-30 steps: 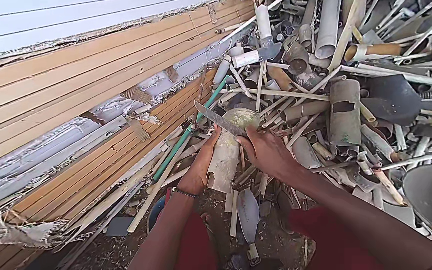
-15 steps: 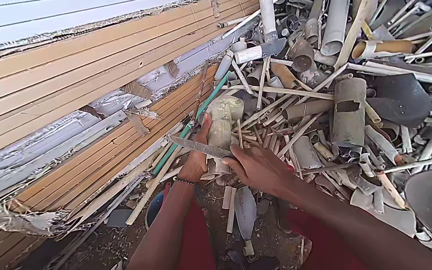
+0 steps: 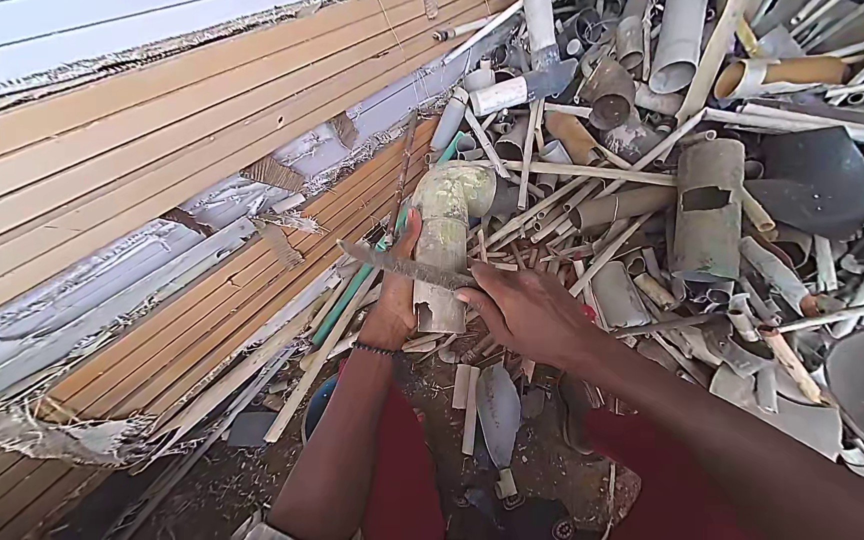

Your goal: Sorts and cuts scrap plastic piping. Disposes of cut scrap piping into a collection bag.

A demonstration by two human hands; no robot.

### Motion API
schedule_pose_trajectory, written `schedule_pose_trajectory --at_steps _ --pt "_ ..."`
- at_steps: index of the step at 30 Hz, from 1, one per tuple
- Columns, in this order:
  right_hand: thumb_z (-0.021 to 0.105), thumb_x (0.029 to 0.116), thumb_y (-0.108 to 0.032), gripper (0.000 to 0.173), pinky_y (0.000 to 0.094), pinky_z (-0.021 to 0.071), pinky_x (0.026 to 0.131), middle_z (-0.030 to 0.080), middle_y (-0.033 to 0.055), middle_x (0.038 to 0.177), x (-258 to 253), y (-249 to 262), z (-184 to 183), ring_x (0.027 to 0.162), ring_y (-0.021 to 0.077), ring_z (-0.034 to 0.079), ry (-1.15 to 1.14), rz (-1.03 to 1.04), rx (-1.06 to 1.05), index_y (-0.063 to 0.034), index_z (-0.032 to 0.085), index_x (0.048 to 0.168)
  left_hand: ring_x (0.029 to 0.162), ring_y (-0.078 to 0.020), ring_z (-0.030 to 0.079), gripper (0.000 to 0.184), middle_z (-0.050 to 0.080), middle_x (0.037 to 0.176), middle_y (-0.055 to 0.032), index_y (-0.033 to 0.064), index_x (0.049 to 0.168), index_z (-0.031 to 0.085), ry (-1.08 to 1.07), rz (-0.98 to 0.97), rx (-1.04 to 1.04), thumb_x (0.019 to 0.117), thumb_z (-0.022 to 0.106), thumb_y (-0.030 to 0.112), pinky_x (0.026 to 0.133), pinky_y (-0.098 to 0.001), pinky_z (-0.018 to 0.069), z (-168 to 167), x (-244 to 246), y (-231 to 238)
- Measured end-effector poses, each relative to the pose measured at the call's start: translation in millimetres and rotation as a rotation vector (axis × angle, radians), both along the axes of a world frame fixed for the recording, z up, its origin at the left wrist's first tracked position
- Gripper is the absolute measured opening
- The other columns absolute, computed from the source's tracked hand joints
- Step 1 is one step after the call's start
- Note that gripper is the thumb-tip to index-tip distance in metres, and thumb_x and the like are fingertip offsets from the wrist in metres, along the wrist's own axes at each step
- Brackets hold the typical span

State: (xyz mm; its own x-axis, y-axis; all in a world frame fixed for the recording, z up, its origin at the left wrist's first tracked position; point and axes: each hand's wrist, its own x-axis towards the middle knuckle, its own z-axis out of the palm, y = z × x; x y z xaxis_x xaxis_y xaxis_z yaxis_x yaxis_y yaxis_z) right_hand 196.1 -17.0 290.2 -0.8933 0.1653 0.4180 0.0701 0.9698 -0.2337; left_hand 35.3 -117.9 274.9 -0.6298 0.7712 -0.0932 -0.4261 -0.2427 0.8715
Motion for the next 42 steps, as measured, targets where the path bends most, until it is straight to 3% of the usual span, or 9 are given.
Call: schedule_pose_trajectory --at_steps 4,10,15,21,26,31,34,37,42 --pt "0.041 0.1067 -0.041 0.042 0.0411 0.0438 0.045 0.048 0.0033 0.056 -3.8 22.0 -5.5 0.051 0.0250 0.057 0.080 -0.125 -0.027 -0.0072 0.059 0.090 0.087 -0.0126 0.072 0.048 0.072 0.100 -0.0013 0.0228 0.125 0.063 0.004 0.019 -0.054 0.1075 0.032 0.055 0.070 -0.0341 0.0616 -1.3 18.2 9.8" --pt "0.039 0.1089 -0.043 0.045 0.0423 0.0473 0.048 0.055 0.0065 0.061 11.1 16.3 -9.5 0.056 0.0282 0.063 -0.005 0.016 0.168 -0.0078 0.064 0.097 0.099 -0.0128 0.070 0.050 0.072 0.111 0.0000 0.0234 0.131 0.063 0.057 0.037 -0.153 0.1042 0.040 0.059 0.082 -0.0359 0.0601 -5.7 10.2 15.4" --pt "0.042 0.1082 -0.041 0.040 0.0438 0.0470 0.047 0.051 0.0056 0.057 3.0 43.9 -4.4 0.054 0.0286 0.061 -0.030 -0.120 0.077 -0.0068 0.060 0.096 0.085 -0.0162 0.072 0.044 0.072 0.097 -0.0056 0.0163 0.123 0.062 -0.038 0.046 -0.176 0.1074 0.039 0.051 0.072 -0.0357 0.0615 -7.9 20.6 24.1" --pt "0.036 0.1095 -0.046 0.047 0.0421 0.0463 0.051 0.053 0.0048 0.060 11.3 29.8 -4.1 0.057 0.0265 0.061 -0.123 0.065 0.106 -0.0088 0.063 0.098 0.102 -0.0134 0.070 0.047 0.071 0.114 -0.0012 0.0219 0.135 0.060 0.043 0.094 -0.125 0.1043 0.046 0.054 0.085 -0.0359 0.0598 -12.5 11.4 23.1" --pt "0.040 0.1078 -0.046 0.045 0.0417 0.0451 0.048 0.050 0.0034 0.058 1.1 50.0 -0.9 0.053 0.0252 0.059 -0.013 -0.066 -0.007 -0.0086 0.060 0.096 0.086 -0.0124 0.072 0.042 0.072 0.096 -0.0016 0.0190 0.120 0.063 -0.003 0.076 -0.135 0.1087 0.036 0.049 0.071 -0.0330 0.0616 -2.3 29.4 25.1" --pt "0.041 0.1085 -0.045 0.043 0.0408 0.0458 0.053 0.051 0.0032 0.062 10.4 30.3 6.9 0.059 0.0234 0.059 -0.149 0.116 -0.025 -0.0082 0.063 0.100 0.098 -0.0120 0.071 0.048 0.073 0.111 -0.0011 0.0211 0.131 0.062 0.021 0.081 0.020 0.1063 0.040 0.055 0.080 -0.0341 0.0618 -6.8 12.5 23.1" --pt "0.039 0.1085 -0.041 0.042 0.0357 0.0406 0.045 0.045 -0.0011 0.056 14.5 41.7 8.7 0.049 0.0184 0.052 0.055 0.074 -0.029 -0.0092 0.062 0.095 0.093 -0.0137 0.072 0.050 0.072 0.107 -0.0044 0.0184 0.128 0.063 -0.083 -0.034 0.212 0.1072 0.036 0.055 0.076 -0.0339 0.0624 -10.8 5.7 19.1" --pt "0.034 0.1102 -0.039 0.042 0.0348 0.0391 0.044 0.042 -0.0009 0.056 13.1 56.0 12.2 0.048 0.0172 0.049 0.153 -0.060 -0.163 -0.0084 0.057 0.093 0.078 -0.0232 0.071 0.055 0.069 0.097 -0.0133 0.0140 0.127 0.062 -0.184 -0.208 0.280 0.1015 0.045 0.059 0.066 -0.0408 0.0617 -16.3 1.7 17.3" --pt "0.035 0.1100 -0.039 0.044 0.0383 0.0432 0.049 0.044 0.0020 0.059 1.8 44.3 2.4 0.053 0.0202 0.053 0.199 -0.116 -0.291 -0.0058 0.059 0.093 0.079 -0.0299 0.071 0.067 0.069 0.092 -0.0193 0.0089 0.121 0.064 -0.300 -0.344 0.344 0.0959 0.047 0.069 0.070 -0.0432 0.0609 -12.6 11.1 16.8"
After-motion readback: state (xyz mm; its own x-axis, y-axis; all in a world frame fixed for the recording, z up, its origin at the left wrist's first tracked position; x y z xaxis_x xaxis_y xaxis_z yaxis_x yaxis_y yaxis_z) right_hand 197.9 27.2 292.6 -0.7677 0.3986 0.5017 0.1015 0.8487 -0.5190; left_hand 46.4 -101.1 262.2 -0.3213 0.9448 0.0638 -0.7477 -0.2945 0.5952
